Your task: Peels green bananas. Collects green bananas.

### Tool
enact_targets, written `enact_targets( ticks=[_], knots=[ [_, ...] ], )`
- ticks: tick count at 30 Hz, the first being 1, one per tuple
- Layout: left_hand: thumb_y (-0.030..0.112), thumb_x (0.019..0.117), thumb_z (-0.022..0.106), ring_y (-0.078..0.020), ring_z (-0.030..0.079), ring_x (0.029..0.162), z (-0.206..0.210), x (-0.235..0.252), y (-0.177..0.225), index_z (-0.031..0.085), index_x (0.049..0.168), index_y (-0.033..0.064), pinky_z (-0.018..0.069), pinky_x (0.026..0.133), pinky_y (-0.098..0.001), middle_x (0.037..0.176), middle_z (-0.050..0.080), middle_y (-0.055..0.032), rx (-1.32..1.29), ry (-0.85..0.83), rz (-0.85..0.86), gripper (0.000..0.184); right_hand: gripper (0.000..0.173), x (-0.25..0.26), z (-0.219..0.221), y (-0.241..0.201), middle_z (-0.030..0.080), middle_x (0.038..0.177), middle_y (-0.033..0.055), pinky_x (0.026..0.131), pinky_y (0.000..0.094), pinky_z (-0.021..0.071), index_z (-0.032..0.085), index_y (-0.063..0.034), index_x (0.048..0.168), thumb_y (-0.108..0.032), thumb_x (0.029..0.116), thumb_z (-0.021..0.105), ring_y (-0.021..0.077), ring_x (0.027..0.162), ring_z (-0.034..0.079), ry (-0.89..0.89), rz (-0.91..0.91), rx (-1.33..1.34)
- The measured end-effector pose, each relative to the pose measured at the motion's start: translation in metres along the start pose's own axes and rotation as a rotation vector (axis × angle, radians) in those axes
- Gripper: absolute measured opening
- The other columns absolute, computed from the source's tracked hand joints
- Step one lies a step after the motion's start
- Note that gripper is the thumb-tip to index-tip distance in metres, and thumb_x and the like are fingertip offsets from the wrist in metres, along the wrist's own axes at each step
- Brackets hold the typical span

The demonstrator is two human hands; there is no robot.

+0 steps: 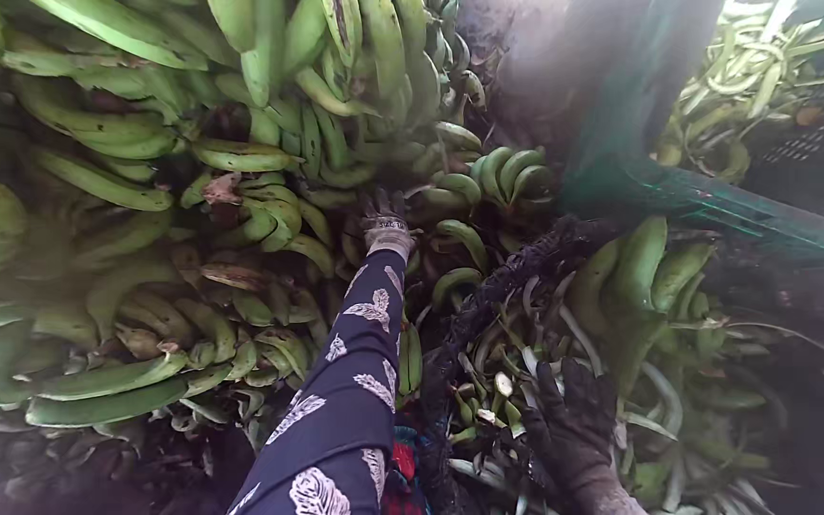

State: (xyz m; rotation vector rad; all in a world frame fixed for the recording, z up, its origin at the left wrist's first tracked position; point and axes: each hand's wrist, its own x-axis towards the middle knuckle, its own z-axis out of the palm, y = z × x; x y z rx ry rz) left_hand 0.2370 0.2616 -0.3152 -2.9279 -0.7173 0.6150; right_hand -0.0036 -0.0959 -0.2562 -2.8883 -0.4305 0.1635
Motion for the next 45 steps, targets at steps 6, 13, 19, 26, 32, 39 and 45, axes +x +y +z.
enact_targets(
  ticks=[6, 13, 19, 26, 32, 39, 45],
  knots=[
    [0.042, 0.0864, 0.071, -0.0487, 0.035, 0.142, -0.005, 0.012, -0.015, 0.058, 0.140, 0.0209, 0.0272, 0.109, -0.0757, 0.151, 0.049, -0.0137, 0.045, 0.031, 0.251, 0.059, 0.070, -0.001, 0.007, 0.004, 0.050, 0.148, 0.0288, 0.114, 0.0726, 0.0247, 0.053, -0.0224, 0.149, -0.063, 0.0989, 0.027, 0.0510, 0.139, 0.045, 0.076, -0.018, 0.017],
    [0.041, 0.0887, 0.071, -0.0512, 0.029, 0.145, 0.006, 0.012, -0.002, 0.057, 0.141, 0.0161, 0.0279, 0.107, -0.0786, 0.155, 0.042, -0.0180, -0.081, 0.102, 0.001, 0.059, 0.068, -0.004, 0.012, 0.005, 0.050, 0.150, 0.0252, 0.115, 0.0704, 0.0250, 0.049, -0.0276, 0.151, -0.064, 0.1010, 0.022, 0.0481, 0.141, 0.045, 0.137, -0.036, 0.027],
    [0.038, 0.1033, 0.048, -0.0469, 0.034, 0.145, -0.011, 0.001, -0.024, 0.056, 0.141, 0.0118, 0.0280, 0.109, -0.0743, 0.152, 0.047, -0.0173, -0.115, 0.078, 0.028, 0.047, 0.073, 0.000, 0.013, 0.003, 0.054, 0.145, 0.0296, 0.111, 0.0738, 0.0275, 0.056, -0.0231, 0.146, -0.067, 0.0979, 0.024, 0.0527, 0.134, 0.050, 0.109, -0.030, 0.030],
    [0.040, 0.1044, 0.050, -0.0339, 0.058, 0.122, -0.092, -0.061, -0.062, 0.054, 0.135, 0.0062, 0.0447, 0.103, -0.0555, 0.132, 0.058, -0.0219, -0.722, 0.163, 0.157, 0.046, 0.069, 0.003, 0.009, 0.000, 0.053, 0.145, 0.0310, 0.113, 0.0745, 0.0248, 0.059, -0.0190, 0.144, -0.063, 0.0971, 0.033, 0.0540, 0.135, 0.048, 0.052, -0.001, 0.063],
    [0.024, 0.1013, 0.057, -0.0104, 0.067, 0.098, -0.210, -0.158, 0.007, 0.052, 0.135, 0.0076, 0.0586, 0.086, -0.0322, 0.111, 0.067, -0.0041, -1.377, -0.003, 0.560, 0.038, 0.072, 0.001, 0.012, 0.004, 0.052, 0.146, 0.0312, 0.113, 0.0742, 0.0259, 0.056, -0.0174, 0.147, -0.064, 0.0973, 0.031, 0.0536, 0.135, 0.048, 0.071, -0.023, 0.038],
    [0.019, 0.0947, 0.069, -0.0120, 0.066, 0.107, -0.229, -0.132, 0.041, 0.033, 0.152, 0.0117, 0.0583, 0.091, -0.0295, 0.130, 0.060, -0.0082, -1.127, -0.400, 0.959, 0.068, 0.071, 0.000, 0.002, -0.004, 0.046, 0.151, 0.0321, 0.113, 0.0770, 0.0211, 0.055, -0.0141, 0.149, -0.061, 0.0991, 0.039, 0.0571, 0.141, 0.039, -0.002, 0.043, 0.080],
    [0.024, 0.0900, 0.074, -0.0477, 0.041, 0.139, -0.059, -0.070, 0.097, 0.051, 0.148, 0.0237, 0.0399, 0.104, -0.0707, 0.153, 0.044, -0.0201, -0.063, -0.293, 0.737, 0.062, 0.070, 0.000, 0.012, -0.001, 0.057, 0.138, 0.0350, 0.107, 0.0779, 0.0304, 0.060, -0.0155, 0.143, -0.064, 0.0989, 0.035, 0.0599, 0.131, 0.048, 0.101, 0.015, 0.008]
  ],
)
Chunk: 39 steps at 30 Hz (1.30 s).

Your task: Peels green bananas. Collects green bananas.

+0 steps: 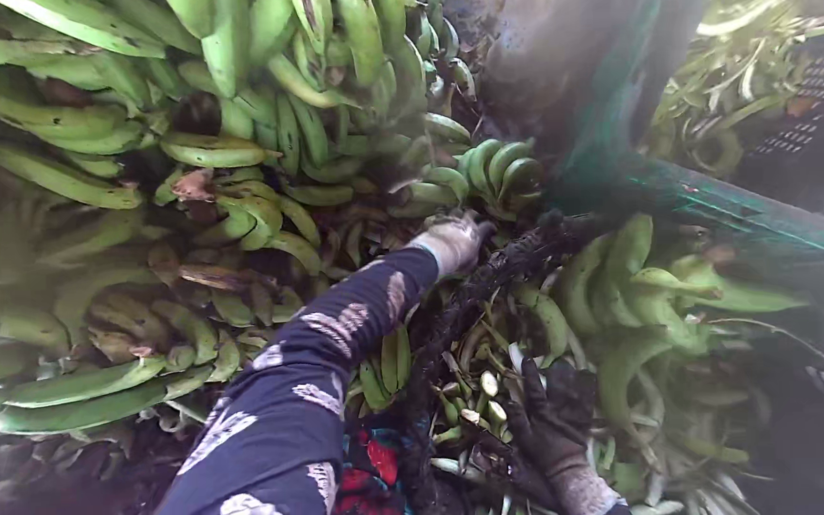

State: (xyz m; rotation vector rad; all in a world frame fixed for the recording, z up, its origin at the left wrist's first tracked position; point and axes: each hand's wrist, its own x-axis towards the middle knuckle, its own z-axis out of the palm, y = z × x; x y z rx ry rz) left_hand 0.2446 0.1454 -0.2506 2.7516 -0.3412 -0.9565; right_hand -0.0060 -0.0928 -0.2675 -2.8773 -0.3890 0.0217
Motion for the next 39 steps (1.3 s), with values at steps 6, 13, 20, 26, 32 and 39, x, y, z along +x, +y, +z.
enact_targets(
  ticks=[6, 13, 20, 26, 32, 39],
  knots=[
    [0.008, 0.0915, 0.068, -0.0373, 0.040, 0.143, 0.068, 0.049, -0.036, 0.060, 0.140, 0.0221, 0.0256, 0.119, -0.0591, 0.148, 0.053, -0.0098, 0.313, -0.004, 0.212, 0.051, 0.070, 0.002, 0.006, 0.001, 0.060, 0.135, 0.0320, 0.107, 0.0746, 0.0330, 0.061, -0.0217, 0.141, -0.066, 0.0988, 0.028, 0.0553, 0.130, 0.052, 0.045, -0.008, -0.036],
    [0.023, 0.0948, 0.065, -0.0473, 0.055, 0.126, -0.011, -0.036, -0.073, 0.051, 0.148, 0.0186, 0.0459, 0.099, -0.0678, 0.141, 0.056, -0.0222, -0.028, 0.183, -0.288, 0.055, 0.085, -0.002, 0.004, -0.004, 0.054, 0.142, 0.0339, 0.101, 0.0751, 0.0378, 0.055, -0.0161, 0.149, -0.073, 0.0958, 0.022, 0.0553, 0.132, 0.051, -0.157, 0.096, 0.042],
    [0.020, 0.1067, 0.050, -0.0089, 0.066, 0.099, -0.130, -0.150, 0.000, 0.048, 0.142, 0.0037, 0.0595, 0.079, -0.0265, 0.117, 0.064, -0.0086, -1.177, 0.361, 0.449, 0.039, 0.087, -0.007, 0.002, -0.005, 0.042, 0.153, 0.0347, 0.109, 0.0757, 0.0304, 0.043, -0.0116, 0.156, -0.072, 0.0962, 0.027, 0.0546, 0.141, 0.041, -0.226, 0.146, 0.058],
    [0.036, 0.0933, 0.070, -0.0402, 0.050, 0.135, 0.014, -0.035, -0.019, 0.042, 0.154, 0.0122, 0.0443, 0.107, -0.0604, 0.150, 0.047, -0.0218, -0.442, 0.153, 0.037, 0.070, 0.077, 0.002, -0.021, -0.017, 0.040, 0.155, 0.0335, 0.112, 0.0677, 0.0342, 0.034, -0.0036, 0.159, -0.058, 0.1035, 0.031, 0.0513, 0.141, 0.043, -0.488, 0.187, -0.005],
    [0.009, 0.0905, 0.071, -0.0486, 0.048, 0.132, 0.127, -0.008, -0.047, 0.055, 0.145, 0.0249, 0.0430, 0.101, -0.0673, 0.146, 0.052, -0.0166, -0.168, 0.120, 0.003, 0.059, 0.085, -0.007, 0.002, -0.003, 0.047, 0.146, 0.0388, 0.105, 0.0767, 0.0334, 0.048, -0.0046, 0.152, -0.067, 0.0974, 0.030, 0.0590, 0.134, 0.045, -0.170, 0.093, -0.019],
    [0.035, 0.0951, 0.067, -0.0430, 0.053, 0.131, 0.022, -0.069, -0.090, 0.044, 0.152, 0.0135, 0.0449, 0.105, -0.0625, 0.145, 0.050, -0.0254, -0.393, 0.196, -0.322, 0.065, 0.087, -0.008, 0.002, -0.002, 0.043, 0.153, 0.0341, 0.108, 0.0744, 0.0323, 0.044, -0.0071, 0.155, -0.070, 0.0985, 0.024, 0.0551, 0.139, 0.043, -0.293, 0.146, 0.027]
  ],
)
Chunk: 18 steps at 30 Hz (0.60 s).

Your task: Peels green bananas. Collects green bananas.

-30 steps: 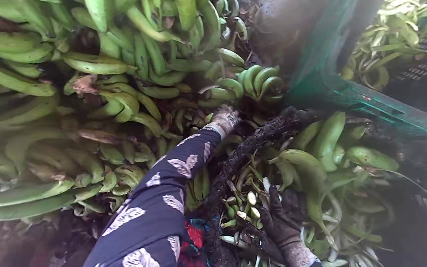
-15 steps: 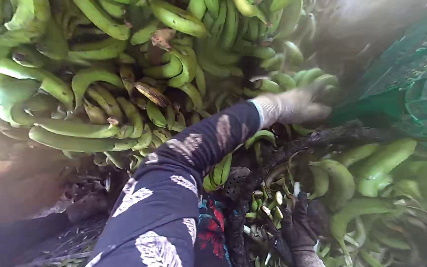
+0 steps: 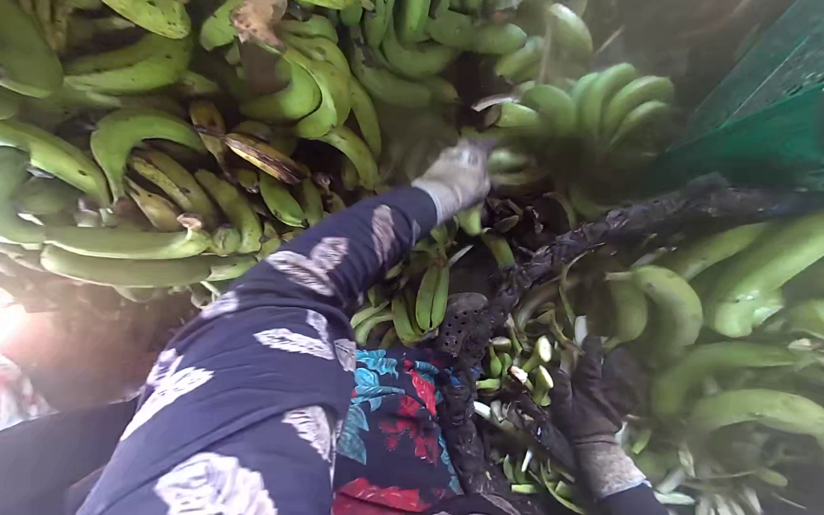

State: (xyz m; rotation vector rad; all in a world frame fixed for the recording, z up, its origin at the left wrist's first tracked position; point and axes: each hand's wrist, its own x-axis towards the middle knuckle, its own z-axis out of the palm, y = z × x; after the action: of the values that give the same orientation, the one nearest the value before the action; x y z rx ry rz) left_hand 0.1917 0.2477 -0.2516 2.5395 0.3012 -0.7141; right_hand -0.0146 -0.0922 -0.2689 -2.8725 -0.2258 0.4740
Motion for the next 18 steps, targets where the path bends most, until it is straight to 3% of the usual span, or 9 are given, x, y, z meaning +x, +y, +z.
enact_targets(
  ticks=[2, 4, 7, 9, 10, 13, 14, 16, 18],
  knots=[
    [0.042, 0.0964, 0.063, -0.0307, 0.054, 0.133, -0.044, -0.028, 0.027, 0.039, 0.154, 0.0144, 0.0432, 0.109, -0.0536, 0.146, 0.053, -0.0165, -0.235, 0.073, 0.067, 0.068, 0.087, 0.000, 0.005, 0.006, 0.045, 0.152, 0.0323, 0.109, 0.0729, 0.0321, 0.046, -0.0100, 0.154, -0.072, 0.0972, 0.024, 0.0530, 0.140, 0.043, 0.015, -0.006, -0.006],
    [0.037, 0.0995, 0.060, -0.0154, 0.061, 0.122, -0.074, -0.070, 0.066, 0.041, 0.152, 0.0149, 0.0519, 0.102, -0.0383, 0.138, 0.060, -0.0082, -0.526, 0.067, 0.265, 0.060, 0.085, 0.003, 0.009, 0.009, 0.047, 0.149, 0.0332, 0.108, 0.0725, 0.0331, 0.045, -0.0123, 0.155, -0.071, 0.0967, 0.027, 0.0528, 0.138, 0.045, 0.089, -0.048, -0.018],
    [0.028, 0.1062, 0.051, -0.0107, 0.062, 0.117, -0.082, -0.118, 0.086, 0.033, 0.156, 0.0124, 0.0564, 0.093, -0.0293, 0.141, 0.056, -0.0085, -0.882, -0.048, 0.436, 0.055, 0.085, 0.003, 0.004, 0.011, 0.043, 0.153, 0.0335, 0.111, 0.0732, 0.0295, 0.037, -0.0148, 0.160, -0.071, 0.0968, 0.026, 0.0535, 0.141, 0.040, 0.051, -0.048, -0.031],
    [0.037, 0.1069, 0.046, -0.0142, 0.061, 0.118, -0.049, -0.118, 0.040, 0.041, 0.152, 0.0115, 0.0545, 0.096, -0.0359, 0.139, 0.058, -0.0094, -0.734, 0.034, 0.269, 0.052, 0.082, 0.003, 0.005, 0.012, 0.040, 0.157, 0.0295, 0.113, 0.0718, 0.0281, 0.033, -0.0197, 0.162, -0.070, 0.0977, 0.024, 0.0507, 0.144, 0.038, 0.011, -0.024, -0.037],
    [0.042, 0.1071, 0.043, -0.0211, 0.062, 0.119, -0.022, -0.116, 0.010, 0.045, 0.149, 0.0093, 0.0525, 0.099, -0.0436, 0.137, 0.060, -0.0136, -0.603, 0.048, 0.122, 0.053, 0.081, 0.004, 0.002, 0.010, 0.038, 0.158, 0.0288, 0.114, 0.0716, 0.0267, 0.032, -0.0214, 0.162, -0.069, 0.0974, 0.026, 0.0503, 0.146, 0.036, -0.011, -0.004, -0.047],
    [0.052, 0.1037, 0.045, -0.0404, 0.060, 0.122, 0.076, -0.136, -0.058, 0.053, 0.142, 0.0038, 0.0461, 0.103, -0.0633, 0.131, 0.061, -0.0251, -0.359, -0.101, -0.274, 0.062, 0.080, 0.006, -0.046, -0.020, 0.028, 0.163, 0.0306, 0.118, 0.0689, 0.0220, 0.025, -0.0154, 0.164, -0.063, 0.1003, 0.033, 0.0496, 0.150, 0.027, -0.203, 0.055, -0.045],
    [0.053, 0.1026, 0.047, -0.0429, 0.059, 0.123, 0.096, -0.147, -0.064, 0.051, 0.143, 0.0029, 0.0451, 0.103, -0.0652, 0.132, 0.060, -0.0271, -0.336, -0.159, -0.378, 0.065, 0.079, 0.007, -0.063, -0.030, 0.023, 0.164, 0.0308, 0.121, 0.0671, 0.0182, 0.021, -0.0142, 0.165, -0.061, 0.1021, 0.033, 0.0490, 0.152, 0.022, -0.276, 0.063, -0.046],
    [0.047, 0.1055, 0.047, -0.0460, 0.053, 0.130, 0.095, -0.165, -0.039, 0.040, 0.151, 0.0010, 0.0400, 0.107, -0.0664, 0.141, 0.053, -0.0298, -0.279, -0.307, -0.506, 0.065, 0.078, 0.003, -0.058, -0.021, 0.026, 0.163, 0.0320, 0.121, 0.0679, 0.0179, 0.026, -0.0154, 0.164, -0.060, 0.1001, 0.037, 0.0505, 0.152, 0.023, -0.193, -0.007, -0.054],
    [0.035, 0.1034, 0.054, -0.0433, 0.051, 0.133, 0.081, -0.178, 0.000, 0.046, 0.147, 0.0027, 0.0434, 0.106, -0.0619, 0.145, 0.050, -0.0274, -0.101, -0.384, -0.488, 0.055, 0.078, -0.004, -0.051, -0.010, 0.028, 0.162, 0.0305, 0.121, 0.0675, 0.0194, 0.028, -0.0181, 0.163, -0.058, 0.0981, 0.041, 0.0497, 0.151, 0.025, -0.148, -0.063, -0.068]
  ],
)
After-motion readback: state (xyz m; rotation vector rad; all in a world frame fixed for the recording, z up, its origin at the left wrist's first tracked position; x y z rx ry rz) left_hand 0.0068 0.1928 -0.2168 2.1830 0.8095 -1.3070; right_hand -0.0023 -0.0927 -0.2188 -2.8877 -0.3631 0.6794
